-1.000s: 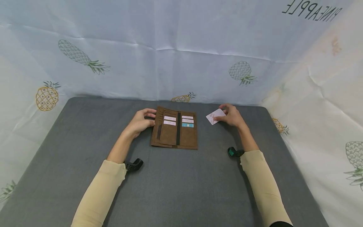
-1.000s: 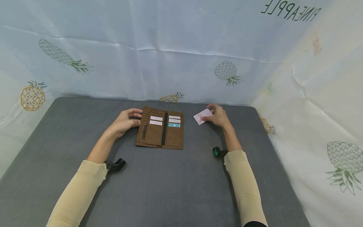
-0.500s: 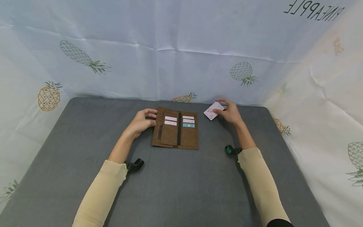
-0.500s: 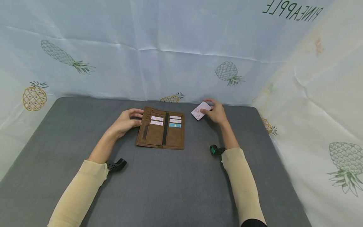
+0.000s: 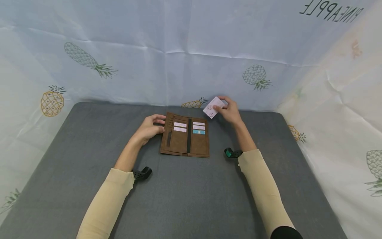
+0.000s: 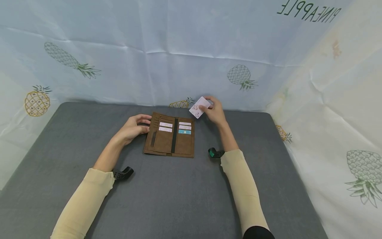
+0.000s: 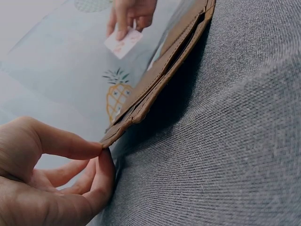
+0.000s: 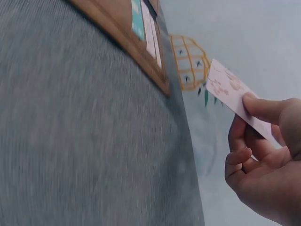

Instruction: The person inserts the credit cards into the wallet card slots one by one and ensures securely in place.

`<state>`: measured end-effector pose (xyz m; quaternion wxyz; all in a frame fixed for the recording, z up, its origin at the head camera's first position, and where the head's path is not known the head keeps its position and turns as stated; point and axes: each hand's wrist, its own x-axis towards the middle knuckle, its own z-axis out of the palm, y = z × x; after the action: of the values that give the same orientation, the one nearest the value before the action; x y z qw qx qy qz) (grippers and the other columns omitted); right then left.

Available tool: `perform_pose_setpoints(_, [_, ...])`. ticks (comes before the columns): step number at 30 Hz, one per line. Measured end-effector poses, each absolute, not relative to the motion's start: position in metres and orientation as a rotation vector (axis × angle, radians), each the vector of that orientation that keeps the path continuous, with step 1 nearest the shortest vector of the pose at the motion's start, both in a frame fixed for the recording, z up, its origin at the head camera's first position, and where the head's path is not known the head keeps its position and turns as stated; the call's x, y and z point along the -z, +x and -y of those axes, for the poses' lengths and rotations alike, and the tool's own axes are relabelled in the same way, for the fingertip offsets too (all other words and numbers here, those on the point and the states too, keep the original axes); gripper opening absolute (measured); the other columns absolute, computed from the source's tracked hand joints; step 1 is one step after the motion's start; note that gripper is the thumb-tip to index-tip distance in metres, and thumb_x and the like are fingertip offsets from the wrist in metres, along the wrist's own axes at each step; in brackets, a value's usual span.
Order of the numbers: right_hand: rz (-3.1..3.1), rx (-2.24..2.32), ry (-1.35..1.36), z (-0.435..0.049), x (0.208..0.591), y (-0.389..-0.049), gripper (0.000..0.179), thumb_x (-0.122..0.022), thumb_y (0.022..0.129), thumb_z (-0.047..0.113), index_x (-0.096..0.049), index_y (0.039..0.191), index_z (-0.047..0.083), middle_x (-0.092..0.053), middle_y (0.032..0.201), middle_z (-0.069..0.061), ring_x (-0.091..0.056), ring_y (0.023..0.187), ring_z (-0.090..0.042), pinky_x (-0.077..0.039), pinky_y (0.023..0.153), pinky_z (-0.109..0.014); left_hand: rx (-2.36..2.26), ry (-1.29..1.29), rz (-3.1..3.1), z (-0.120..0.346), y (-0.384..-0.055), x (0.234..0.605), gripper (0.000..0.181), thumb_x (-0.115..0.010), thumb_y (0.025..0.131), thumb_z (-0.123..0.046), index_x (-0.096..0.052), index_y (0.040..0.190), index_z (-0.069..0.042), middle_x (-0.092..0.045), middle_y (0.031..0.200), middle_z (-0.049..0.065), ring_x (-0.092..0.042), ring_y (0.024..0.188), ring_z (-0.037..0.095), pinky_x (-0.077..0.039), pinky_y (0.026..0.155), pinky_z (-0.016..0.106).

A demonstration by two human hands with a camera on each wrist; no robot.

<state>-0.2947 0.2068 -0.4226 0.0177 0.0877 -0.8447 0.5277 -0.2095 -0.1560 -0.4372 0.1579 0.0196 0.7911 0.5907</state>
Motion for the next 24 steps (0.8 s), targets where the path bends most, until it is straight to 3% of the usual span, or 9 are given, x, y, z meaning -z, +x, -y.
perform_pose_setpoints(4, [2.646,-1.647,0.259,-0.191,0.423,-0.299,0.047,-0.068,0.106,0.006,-0.060,0.152,0.002,-0.076,0.110,-0.027,-0.061,0.067,-0.005,-0.034,0.056,-0.022,-1.687,0.058,-2.267,0.156,-0.210,0.437,0.066,-0.059,0.100,0.010,-0.045,0.163,-0.002,-0.051,0.153,0.030,-0.063,0.133,0.047,-0.055,0.098,0.038])
perform_pose_setpoints(7, [2.662,-1.655,0.252,-0.177,0.421,-0.301,0.045,-0.065,0.105,0.004,-0.063,0.150,0.004,-0.072,0.093,-0.010,-0.055,0.063,-0.007,-0.033,0.057,-0.023,-1.687,0.061,-2.267,0.155,-0.209,0.436,0.066,-0.060,0.100,0.010,-0.045,0.163,-0.002,-0.050,0.153,0.030,-0.064,0.133,0.047,-0.055,0.097,0.037])
perform_pose_setpoints(10, [2.676,-1.678,0.266,-0.164,0.421,-0.302,0.047,-0.063,0.103,0.001,-0.064,0.150,0.006,-0.064,0.076,-0.003,-0.044,0.055,-0.007,-0.029,0.055,-0.024,-1.690,0.064,-2.266,0.155,-0.210,0.436,0.065,-0.060,0.100,0.010,-0.045,0.163,-0.002,-0.050,0.153,0.030,-0.064,0.132,0.047,-0.055,0.096,0.037])
perform_pose_setpoints(13, [2.684,-1.721,0.294,-0.151,0.423,-0.303,0.047,-0.062,0.103,-0.001,-0.063,0.149,0.007,-0.067,0.071,-0.006,-0.039,0.052,-0.009,-0.026,0.054,-0.025,-1.691,0.062,-2.266,0.155,-0.210,0.436,0.065,-0.060,0.100,0.010,-0.045,0.162,-0.002,-0.050,0.153,0.030,-0.064,0.132,0.047,-0.055,0.095,0.036])
perform_pose_setpoints(17, [2.665,-1.802,0.349,-0.134,0.425,-0.303,0.042,-0.064,0.104,-0.001,-0.060,0.146,0.004,-0.078,0.093,-0.021,-0.055,0.063,-0.018,-0.031,0.058,-0.026,-1.693,0.060,-2.269,0.155,-0.210,0.435,0.065,-0.059,0.100,0.011,-0.045,0.162,-0.002,-0.051,0.152,0.030,-0.064,0.131,0.047,-0.055,0.094,0.034])
perform_pose_setpoints(20, [2.659,-1.839,0.393,-0.123,0.428,-0.302,0.040,-0.066,0.105,0.000,-0.059,0.144,0.003,-0.078,0.103,-0.029,-0.055,0.066,-0.019,-0.031,0.059,-0.026,-1.697,0.060,-2.268,0.155,-0.210,0.434,0.065,-0.059,0.099,0.011,-0.045,0.162,-0.002,-0.051,0.152,0.031,-0.064,0.130,0.046,-0.055,0.092,0.032])
perform_pose_setpoints(24, [2.674,-1.836,0.441,-0.113,0.433,-0.301,0.039,-0.068,0.104,0.000,-0.060,0.142,0.004,-0.077,0.091,-0.018,-0.043,0.059,-0.011,-0.027,0.055,-0.026,-1.701,0.047,-2.265,0.155,-0.211,0.435,0.065,-0.059,0.099,0.011,-0.046,0.161,-0.001,-0.051,0.151,0.031,-0.065,0.128,0.045,-0.055,0.090,0.029])
